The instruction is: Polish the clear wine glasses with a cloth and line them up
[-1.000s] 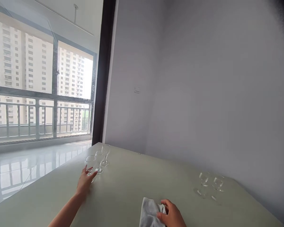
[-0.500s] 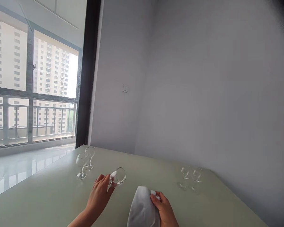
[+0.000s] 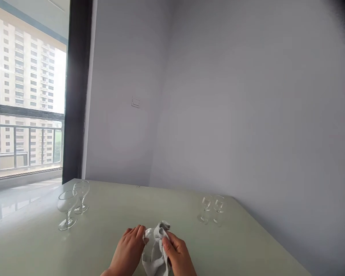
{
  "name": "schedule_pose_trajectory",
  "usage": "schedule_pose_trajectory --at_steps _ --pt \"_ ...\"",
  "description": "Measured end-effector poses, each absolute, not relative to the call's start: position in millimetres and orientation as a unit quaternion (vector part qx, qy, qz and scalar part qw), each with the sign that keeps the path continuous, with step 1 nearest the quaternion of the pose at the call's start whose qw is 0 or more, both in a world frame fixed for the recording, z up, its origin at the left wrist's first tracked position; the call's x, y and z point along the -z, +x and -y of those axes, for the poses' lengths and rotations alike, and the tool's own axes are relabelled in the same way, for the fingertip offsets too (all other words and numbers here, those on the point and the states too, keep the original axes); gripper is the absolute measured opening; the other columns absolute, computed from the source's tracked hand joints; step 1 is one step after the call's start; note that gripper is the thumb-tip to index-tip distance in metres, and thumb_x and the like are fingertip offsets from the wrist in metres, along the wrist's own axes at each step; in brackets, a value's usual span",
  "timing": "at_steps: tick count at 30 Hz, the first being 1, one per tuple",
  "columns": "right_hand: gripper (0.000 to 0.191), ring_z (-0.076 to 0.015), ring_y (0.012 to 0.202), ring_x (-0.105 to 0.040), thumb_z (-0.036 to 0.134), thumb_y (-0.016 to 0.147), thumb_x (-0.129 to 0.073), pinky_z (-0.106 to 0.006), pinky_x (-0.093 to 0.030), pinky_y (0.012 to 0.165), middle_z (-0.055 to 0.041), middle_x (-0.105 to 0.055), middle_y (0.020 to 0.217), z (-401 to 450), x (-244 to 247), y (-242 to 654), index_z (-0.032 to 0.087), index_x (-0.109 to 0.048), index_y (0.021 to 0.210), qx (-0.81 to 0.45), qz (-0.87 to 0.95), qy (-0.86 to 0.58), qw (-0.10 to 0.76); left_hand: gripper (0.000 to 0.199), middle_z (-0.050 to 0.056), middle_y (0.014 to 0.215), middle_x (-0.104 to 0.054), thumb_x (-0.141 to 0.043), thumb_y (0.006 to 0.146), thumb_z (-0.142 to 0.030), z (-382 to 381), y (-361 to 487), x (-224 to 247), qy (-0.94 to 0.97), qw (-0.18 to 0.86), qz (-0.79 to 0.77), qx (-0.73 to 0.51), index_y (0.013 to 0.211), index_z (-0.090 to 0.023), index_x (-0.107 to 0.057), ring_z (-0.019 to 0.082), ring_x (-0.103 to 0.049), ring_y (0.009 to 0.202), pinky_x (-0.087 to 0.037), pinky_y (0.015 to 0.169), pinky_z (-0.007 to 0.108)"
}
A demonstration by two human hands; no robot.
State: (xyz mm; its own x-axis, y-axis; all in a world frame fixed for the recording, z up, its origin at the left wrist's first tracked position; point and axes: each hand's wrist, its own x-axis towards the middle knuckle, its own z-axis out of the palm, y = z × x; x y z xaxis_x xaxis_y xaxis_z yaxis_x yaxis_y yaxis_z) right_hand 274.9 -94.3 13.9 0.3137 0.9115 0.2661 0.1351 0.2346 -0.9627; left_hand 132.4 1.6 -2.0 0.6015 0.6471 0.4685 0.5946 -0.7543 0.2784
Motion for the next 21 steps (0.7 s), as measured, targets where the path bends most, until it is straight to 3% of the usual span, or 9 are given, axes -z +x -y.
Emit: schedule_pose_trajectory --at_steps 1,4,6,9,11,13,15,18,21 --pt "0.034 -0.0185 0.070 -0.052 0.041 0.072 -0.061 -0.027 -0.041 0.066 -0.0019 -0.059 0.072 95.8 -14.8 271.6 0.016 -0.066 0.094 -0.307 0.527 -0.543 0.578 0.012 0.000 0.077 -0.062 -0.042 0.085 -0.017 -2.5 129.2 1.2 0.895 0.043 -0.345 -0.280 0.077 -0.023 -0.048 0.019 -0.058 0.076 -0.039 0.073 0.031" --pt "0.056 -0.0222 0.081 -0.056 0.025 0.061 -0.067 -0.027 -0.043 0.073 -0.0024 -0.064 0.091 99.7 -17.0 265.2 0.022 -0.058 0.117 -0.323 0.591 -0.554 0.490 0.012 0.000 0.075 -0.062 -0.043 0.085 -0.018 -3.1 122.0 -3.2 0.913 0.021 -0.306 -0.270 0.075 -0.023 -0.047 0.018 -0.058 0.073 -0.040 0.070 0.031" --pt "0.057 -0.0243 0.085 -0.056 0.019 0.057 -0.068 -0.028 -0.043 0.074 -0.0026 -0.065 0.093 99.6 -14.2 263.5 0.024 -0.061 0.113 -0.310 0.626 -0.565 0.440 0.014 -0.001 0.073 -0.061 -0.043 0.085 -0.017 -1.3 120.1 -7.0 0.932 0.008 -0.264 -0.249 0.073 -0.023 -0.046 0.018 -0.058 0.069 -0.040 0.067 0.030" --pt "0.033 -0.0223 0.074 -0.057 0.014 0.056 -0.065 -0.026 -0.043 0.064 -0.0025 -0.065 0.078 94.4 -1.6 262.1 0.021 -0.071 0.087 -0.286 0.626 -0.582 0.433 0.013 -0.001 0.072 -0.061 -0.046 0.082 -0.014 2.0 119.2 -14.0 0.947 -0.015 -0.230 -0.223 0.072 -0.022 -0.048 0.018 -0.058 0.067 -0.040 0.065 0.031" --pt "0.021 -0.0169 0.055 -0.055 0.021 0.060 -0.064 -0.024 -0.040 0.050 -0.0006 -0.060 0.059 89.6 8.0 261.6 0.017 -0.069 0.080 -0.352 0.545 -0.591 0.480 0.013 0.000 0.077 -0.063 -0.050 0.078 -0.010 3.1 117.2 -20.4 0.943 -0.055 -0.222 -0.243 0.082 -0.022 -0.052 0.019 -0.058 0.073 -0.041 0.074 0.035" --pt "0.031 -0.0139 0.041 -0.051 0.037 0.063 -0.066 -0.022 -0.034 0.039 0.0024 -0.053 0.047 86.6 13.0 262.8 0.015 -0.065 0.084 -0.449 0.451 -0.558 0.532 0.023 0.001 0.082 -0.064 -0.050 0.078 -0.008 3.3 113.7 -27.8 0.933 -0.104 -0.200 -0.280 0.095 -0.022 -0.054 0.020 -0.058 0.080 -0.036 0.089 0.041" --pt "0.044 -0.0139 0.037 -0.052 0.050 0.061 -0.067 -0.020 -0.033 0.035 0.0038 -0.051 0.045 87.3 11.3 266.2 0.014 -0.060 0.085 -0.511 0.410 -0.502 0.565 0.024 0.001 0.081 -0.065 -0.047 0.082 -0.011 2.9 109.7 -34.7 0.931 -0.127 -0.170 -0.297 0.101 -0.023 -0.055 0.019 -0.057 0.079 -0.034 0.091 0.042" --pt "0.043 -0.0148 0.037 -0.054 0.043 0.058 -0.072 -0.022 -0.036 0.036 0.0045 -0.053 0.047 98.5 -0.2 275.9 0.014 -0.057 0.085 -0.526 0.402 -0.500 0.559 0.015 0.001 0.072 -0.065 -0.047 0.086 -0.027 1.5 105.3 -41.2 0.947 -0.049 -0.165 -0.270 0.091 -0.026 -0.061 0.018 -0.057 0.068 -0.041 0.073 0.035" --pt "0.041 -0.0171 0.052 -0.061 0.027 0.057 -0.074 -0.028 -0.046 0.052 0.0026 -0.063 0.062 118.4 -11.2 288.2 0.018 -0.059 0.093 -0.476 0.413 -0.581 0.515 0.009 -0.002 0.068 -0.065 -0.057 0.076 -0.031 -2.2 101.5 -42.7 0.933 0.189 -0.225 -0.208 0.079 -0.026 -0.065 0.017 -0.057 0.064 -0.041 0.061 0.028"
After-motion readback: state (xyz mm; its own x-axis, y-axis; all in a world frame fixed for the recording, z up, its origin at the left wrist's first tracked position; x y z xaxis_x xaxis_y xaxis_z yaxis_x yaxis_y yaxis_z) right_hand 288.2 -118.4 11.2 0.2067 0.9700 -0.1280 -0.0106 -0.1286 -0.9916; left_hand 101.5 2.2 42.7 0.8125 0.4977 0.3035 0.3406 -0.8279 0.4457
